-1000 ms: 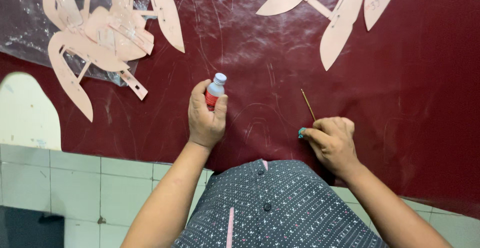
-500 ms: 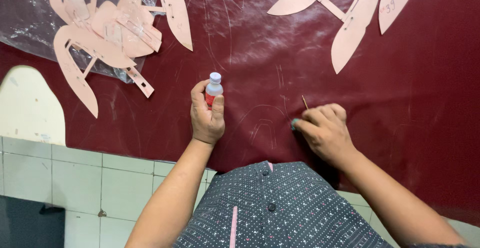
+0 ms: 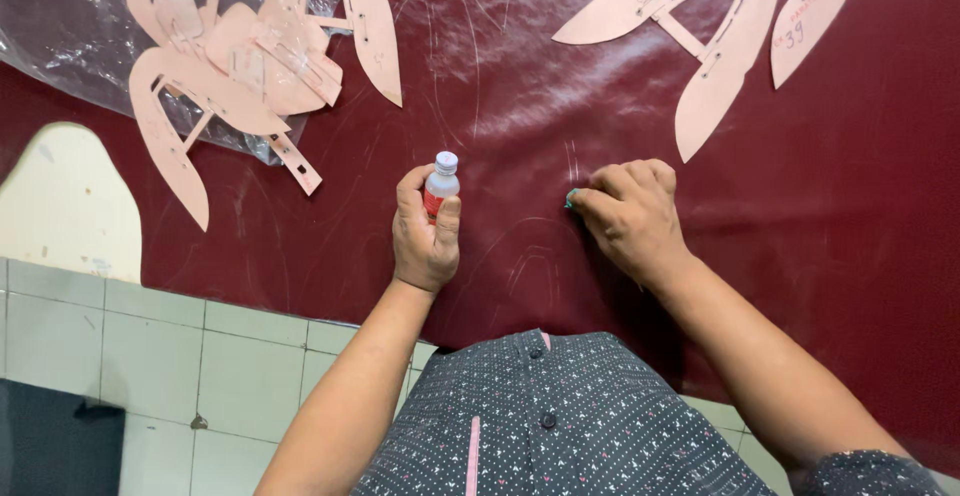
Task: The person arranges pink paper shoe pattern pieces on a maroon leather sheet, then opens a small glue bottle and applies glue with a green sponge dauber. They press and align the pattern pieces onto the leather, repositioning them and adding more pieces as they work across the sheet.
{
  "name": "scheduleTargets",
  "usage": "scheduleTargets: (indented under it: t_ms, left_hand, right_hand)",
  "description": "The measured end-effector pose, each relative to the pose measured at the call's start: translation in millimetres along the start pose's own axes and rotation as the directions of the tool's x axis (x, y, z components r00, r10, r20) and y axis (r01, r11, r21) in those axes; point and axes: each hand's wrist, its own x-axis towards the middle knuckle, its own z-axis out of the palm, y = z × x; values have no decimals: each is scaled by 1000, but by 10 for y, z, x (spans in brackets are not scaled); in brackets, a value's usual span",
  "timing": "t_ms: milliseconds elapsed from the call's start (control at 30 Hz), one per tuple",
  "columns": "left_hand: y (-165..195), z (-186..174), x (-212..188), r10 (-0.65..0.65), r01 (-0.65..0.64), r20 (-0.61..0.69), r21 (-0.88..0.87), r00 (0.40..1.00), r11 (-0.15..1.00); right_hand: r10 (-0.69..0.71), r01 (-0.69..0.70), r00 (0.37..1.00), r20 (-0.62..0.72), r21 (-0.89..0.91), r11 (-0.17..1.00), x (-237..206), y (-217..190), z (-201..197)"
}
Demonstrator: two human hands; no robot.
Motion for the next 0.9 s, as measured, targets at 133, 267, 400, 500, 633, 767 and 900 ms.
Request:
scheduleTargets:
  t_ms: [133,267,400,500,633,767,900]
  left_hand:
    - [-2,1,-13,17,-17,-3,-10,1000,1000]
    - [-17,13,-29,62,-62,-12,-18,998,998]
    - [-23,21,-18,58,-58,-12,16,998,998]
    - [-18,9,-26,23,-23,-6,37,1000,999]
    - [-20,18,-42,21,-21,-9,25,1000,999]
    - [-31,33,-56,32,-32,-24,34,999,999]
    - [-20,17,-62,20,-19,-13,46,1000,999]
  right_hand:
    - [-32,32,996,78,-6,999,-216,-30,-95]
    - [-31,30,993,117,5,1000,-399,-51,-184]
    - [-10,10,1000,24,1,1000,-71,63,18]
    - [27,-27,999,-22,14,1000,194,152,128]
    - [21,-24,998,56,58,998,95,111,34]
    - [21,-29,996,82,95,995,53,185,17]
    - [92,-91,996,-8,51,995,440,436,202]
